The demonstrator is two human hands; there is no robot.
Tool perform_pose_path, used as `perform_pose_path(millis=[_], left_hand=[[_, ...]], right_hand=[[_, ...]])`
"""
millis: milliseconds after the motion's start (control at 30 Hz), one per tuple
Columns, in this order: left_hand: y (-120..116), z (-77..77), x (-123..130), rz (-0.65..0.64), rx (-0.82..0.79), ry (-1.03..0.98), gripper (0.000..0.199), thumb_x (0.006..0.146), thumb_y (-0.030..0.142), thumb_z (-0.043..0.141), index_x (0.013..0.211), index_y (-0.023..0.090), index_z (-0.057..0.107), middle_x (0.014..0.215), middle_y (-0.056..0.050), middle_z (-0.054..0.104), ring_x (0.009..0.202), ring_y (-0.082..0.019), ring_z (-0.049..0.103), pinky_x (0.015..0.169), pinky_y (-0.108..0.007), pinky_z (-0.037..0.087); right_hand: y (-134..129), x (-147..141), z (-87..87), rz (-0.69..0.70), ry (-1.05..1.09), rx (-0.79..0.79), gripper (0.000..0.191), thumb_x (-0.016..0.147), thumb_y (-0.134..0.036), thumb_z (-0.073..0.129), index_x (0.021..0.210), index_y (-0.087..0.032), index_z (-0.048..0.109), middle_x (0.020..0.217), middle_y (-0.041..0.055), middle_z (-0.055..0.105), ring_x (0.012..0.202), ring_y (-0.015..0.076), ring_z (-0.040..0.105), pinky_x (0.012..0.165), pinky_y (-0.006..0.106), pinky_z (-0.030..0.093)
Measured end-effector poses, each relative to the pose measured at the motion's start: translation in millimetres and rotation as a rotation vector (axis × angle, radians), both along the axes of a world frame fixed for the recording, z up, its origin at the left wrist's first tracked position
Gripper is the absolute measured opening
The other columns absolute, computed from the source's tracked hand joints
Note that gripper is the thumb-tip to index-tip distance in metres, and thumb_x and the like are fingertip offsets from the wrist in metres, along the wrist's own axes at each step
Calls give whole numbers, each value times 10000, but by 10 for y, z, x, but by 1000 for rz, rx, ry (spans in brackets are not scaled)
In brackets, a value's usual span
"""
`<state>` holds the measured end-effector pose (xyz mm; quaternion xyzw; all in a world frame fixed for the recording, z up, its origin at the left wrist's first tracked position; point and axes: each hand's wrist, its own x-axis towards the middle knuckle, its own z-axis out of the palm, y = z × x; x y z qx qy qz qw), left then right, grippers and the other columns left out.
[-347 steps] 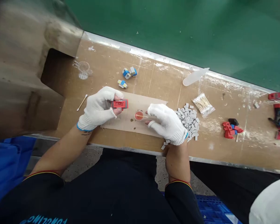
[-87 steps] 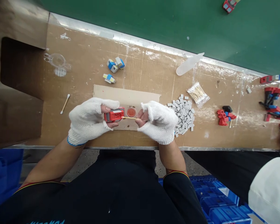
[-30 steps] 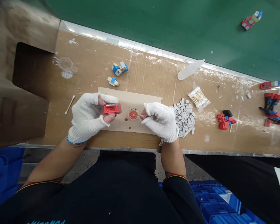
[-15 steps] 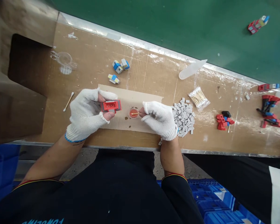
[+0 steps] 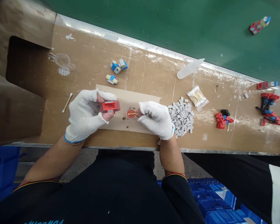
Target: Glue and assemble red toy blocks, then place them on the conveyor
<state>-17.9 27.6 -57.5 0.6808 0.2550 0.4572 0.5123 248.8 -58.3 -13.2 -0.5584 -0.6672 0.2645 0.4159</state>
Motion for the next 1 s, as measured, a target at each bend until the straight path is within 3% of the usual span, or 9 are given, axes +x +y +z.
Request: perform_pose_path(millis=[100, 233, 367, 533, 633, 767, 1000], left_hand=[[2, 5, 25, 29, 11, -13, 354, 905, 258, 980, 1158, 297, 735, 1241, -67, 912, 1015, -245, 898, 882, -419, 787], [-8, 59, 64, 22, 58, 60, 314, 844, 237, 988, 1038, 264, 743, 1173, -72, 923, 962, -257, 890, 814, -397, 773], [-47, 152, 71, -34, 72, 153, 236, 862, 226, 966, 994, 263, 773, 1171, -97, 919, 1003, -285, 899, 888, -428, 785], [-82, 201, 55, -81, 34, 204, 192, 889, 238, 952, 995, 243, 791, 1221, -117, 919, 1032, -276, 903, 926, -402, 777], [-78, 179, 52, -105, 73, 177, 220, 885, 216, 960, 1025, 245, 792, 1221, -112, 923, 1020, -272, 907, 914, -391, 777], [-75, 154, 50, -129, 94, 145, 261, 873, 174, 981, 1032, 244, 786, 1224, -110, 927, 1051, -282, 916, 929, -387, 783], [-72, 140, 48, -137, 102, 139, 297, 860, 186, 1013, 1036, 250, 781, 1212, -108, 925, 1029, -281, 914, 901, -380, 787]], right_hand=[[-48, 25, 10, -76, 63, 40, 205, 976, -188, 826, 797, -267, 765, 803, -22, 826, 704, 165, 771, 682, 325, 641], [-99, -30, 18, -172, 242, 217, 316, 981, -240, 900, 747, -277, 691, 749, -33, 780, 650, 168, 755, 595, 317, 636], [-73, -166, 39, -182, 241, 329, 395, 985, -345, 953, 710, -278, 678, 658, -52, 704, 564, 154, 707, 510, 290, 604], [-32, -253, 72, -112, 167, 196, 488, 1003, -426, 942, 653, -261, 644, 659, -38, 722, 551, 144, 691, 545, 292, 646], [-48, -257, 65, -63, 136, 184, 395, 1011, -345, 928, 701, -264, 699, 718, -29, 782, 597, 159, 736, 653, 337, 719], [-73, -254, 37, -13, 95, 205, 337, 998, -258, 931, 729, -261, 728, 776, -22, 826, 687, 174, 804, 713, 337, 724], [-86, -225, 32, -9, 50, 66, 363, 1014, -387, 929, 725, -277, 740, 758, -25, 793, 680, 177, 760, 756, 376, 735]])
